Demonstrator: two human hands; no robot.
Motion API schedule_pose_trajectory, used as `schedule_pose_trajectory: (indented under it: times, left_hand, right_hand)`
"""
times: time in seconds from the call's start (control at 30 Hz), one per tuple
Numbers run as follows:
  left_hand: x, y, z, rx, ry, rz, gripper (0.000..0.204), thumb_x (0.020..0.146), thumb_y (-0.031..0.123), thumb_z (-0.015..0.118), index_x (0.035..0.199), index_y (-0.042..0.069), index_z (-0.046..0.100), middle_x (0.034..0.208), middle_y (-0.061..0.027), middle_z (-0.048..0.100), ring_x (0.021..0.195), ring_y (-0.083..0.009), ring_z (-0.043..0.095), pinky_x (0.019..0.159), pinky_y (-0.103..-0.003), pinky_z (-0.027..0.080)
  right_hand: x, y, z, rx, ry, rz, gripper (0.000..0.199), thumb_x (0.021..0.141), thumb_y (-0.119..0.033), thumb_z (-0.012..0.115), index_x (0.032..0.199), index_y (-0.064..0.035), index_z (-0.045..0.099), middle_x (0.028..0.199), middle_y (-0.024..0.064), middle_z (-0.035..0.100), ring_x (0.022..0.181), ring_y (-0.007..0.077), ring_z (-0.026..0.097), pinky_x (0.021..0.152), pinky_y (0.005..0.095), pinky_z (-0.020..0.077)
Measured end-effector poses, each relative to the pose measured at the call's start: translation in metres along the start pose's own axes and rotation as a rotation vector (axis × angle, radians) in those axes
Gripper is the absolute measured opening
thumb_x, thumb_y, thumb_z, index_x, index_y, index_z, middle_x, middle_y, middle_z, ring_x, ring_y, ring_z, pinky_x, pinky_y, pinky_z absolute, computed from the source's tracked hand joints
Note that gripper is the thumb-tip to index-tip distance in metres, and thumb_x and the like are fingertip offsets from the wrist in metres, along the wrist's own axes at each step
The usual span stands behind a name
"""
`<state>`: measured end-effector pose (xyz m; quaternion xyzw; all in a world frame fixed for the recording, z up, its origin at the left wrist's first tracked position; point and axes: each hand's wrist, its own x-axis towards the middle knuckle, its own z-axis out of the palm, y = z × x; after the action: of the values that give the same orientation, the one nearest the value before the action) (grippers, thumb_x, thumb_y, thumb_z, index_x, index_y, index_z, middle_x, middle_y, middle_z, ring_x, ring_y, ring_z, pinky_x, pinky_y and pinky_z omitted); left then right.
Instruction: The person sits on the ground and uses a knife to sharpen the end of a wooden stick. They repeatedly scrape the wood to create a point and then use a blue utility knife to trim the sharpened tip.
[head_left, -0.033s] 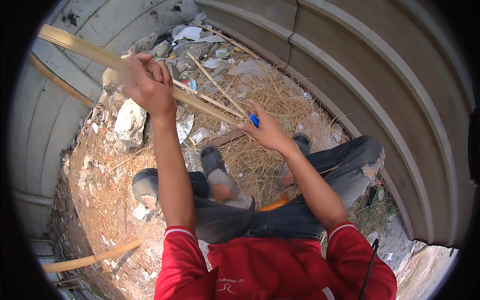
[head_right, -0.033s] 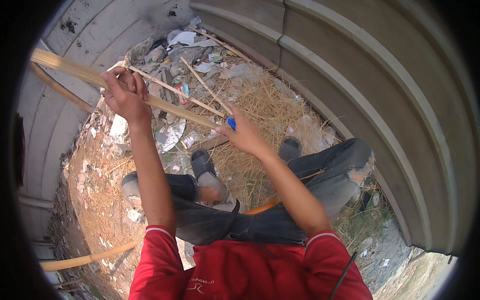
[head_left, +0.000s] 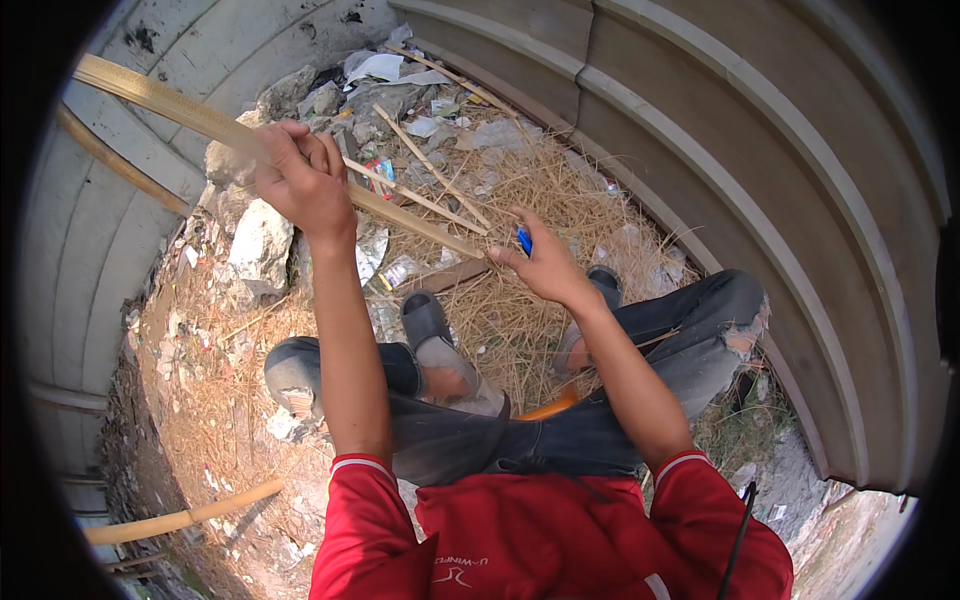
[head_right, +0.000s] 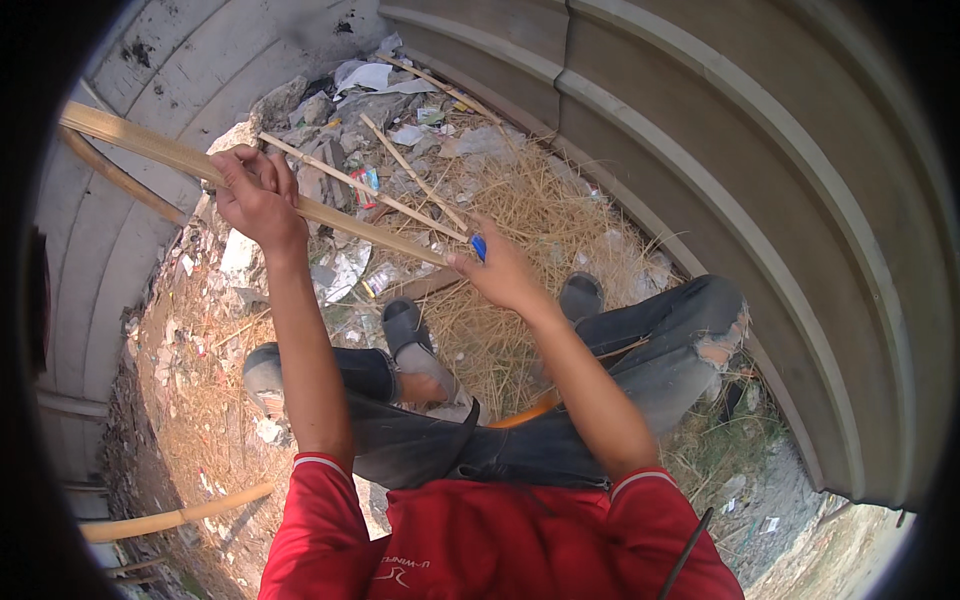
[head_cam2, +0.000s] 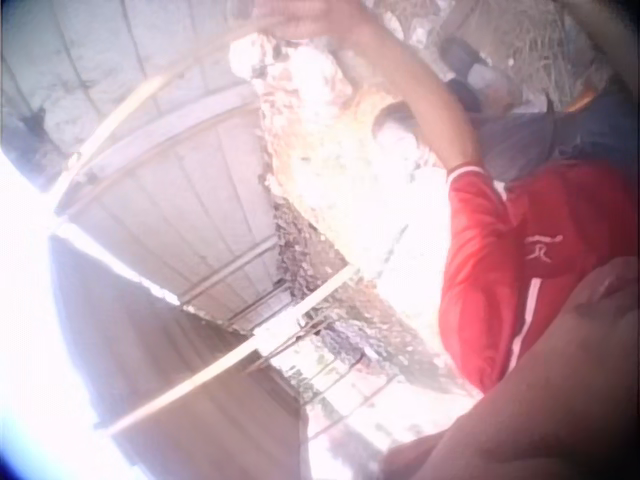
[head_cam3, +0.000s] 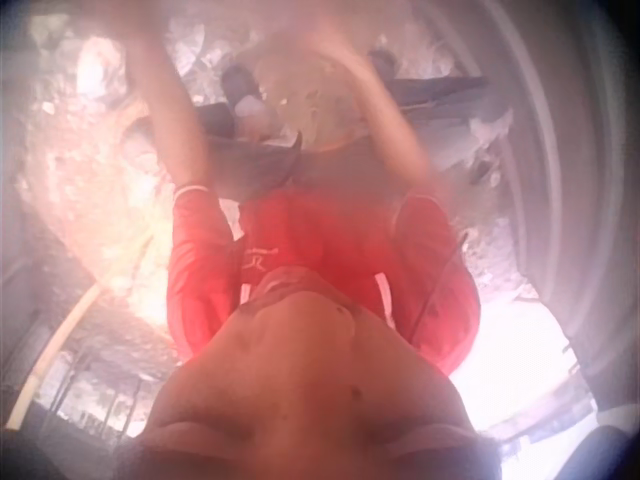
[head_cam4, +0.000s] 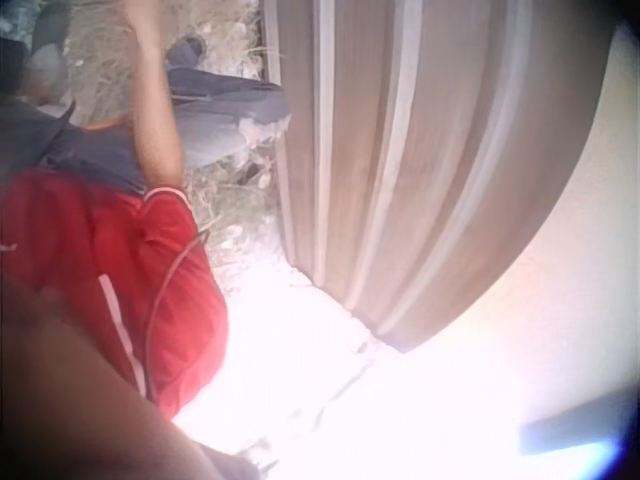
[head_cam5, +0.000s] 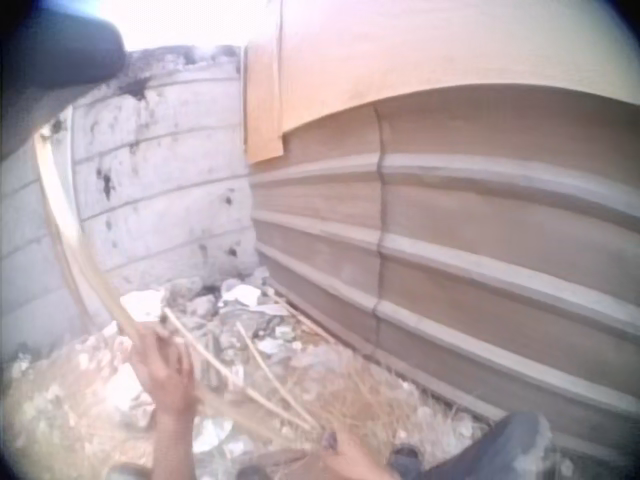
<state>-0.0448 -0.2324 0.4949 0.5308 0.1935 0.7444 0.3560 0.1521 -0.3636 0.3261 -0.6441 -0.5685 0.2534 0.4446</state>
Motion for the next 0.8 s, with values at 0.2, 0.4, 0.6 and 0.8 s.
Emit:
schedule_pose_trajectory:
  times: [0.2,0.4,0.6,0.8]
  left_hand:
    - [-0.038,-0.074,-0.021,0.015,-0.015,-0.041,0.035,0.108,0.030,0.045,0.082,0.007,0.046,0.055,0.0047,0.033,0.044,-0.0041,0.026,0.042,-0.024,0.021]
    - [-0.052,-0.104,-0.015,0.083,-0.044,-0.037,0.034,0.108,0.030,0.045,0.084,0.007,0.046,0.056,0.0044,0.036,0.046,-0.0041,0.030,0.043,-0.024,0.023]
    - [-0.070,-0.160,-0.026,0.117,-0.046,-0.035,0.039,0.108,0.036,0.044,0.083,0.005,0.047,0.058,0.0011,0.038,0.049,-0.0068,0.034,0.047,-0.024,0.027]
    - [-0.082,-0.175,-0.016,0.080,-0.011,-0.141,0.045,0.108,0.040,0.042,0.078,0.006,0.042,0.060,-0.0004,0.038,0.050,-0.0096,0.036,0.047,-0.025,0.030]
  right_hand:
    - [-0.042,0.042,-0.026,0.447,0.064,0.494,0.072,0.094,-0.042,0.066,0.145,-0.0010,0.037,0.127,0.0236,0.058,0.109,0.0315,0.063,0.094,0.0408,0.0487]
    - [-0.056,0.015,-0.062,-0.442,-0.169,0.594,0.085,0.096,-0.049,0.061,0.153,0.0017,0.023,0.154,0.0375,0.022,0.145,0.0458,0.026,0.115,0.0458,0.0306]
    - [-0.126,0.005,-0.225,0.033,0.859,0.098,0.039,0.099,-0.020,0.061,0.130,0.0026,0.053,0.111,0.0128,0.065,0.108,0.0172,0.060,0.097,0.0305,0.0433]
    - [-0.246,0.124,-0.302,-0.346,1.050,0.507,0.035,0.093,-0.016,0.064,0.123,0.0004,0.058,0.110,0.0155,0.065,0.091,0.0184,0.061,0.082,0.0368,0.0520]
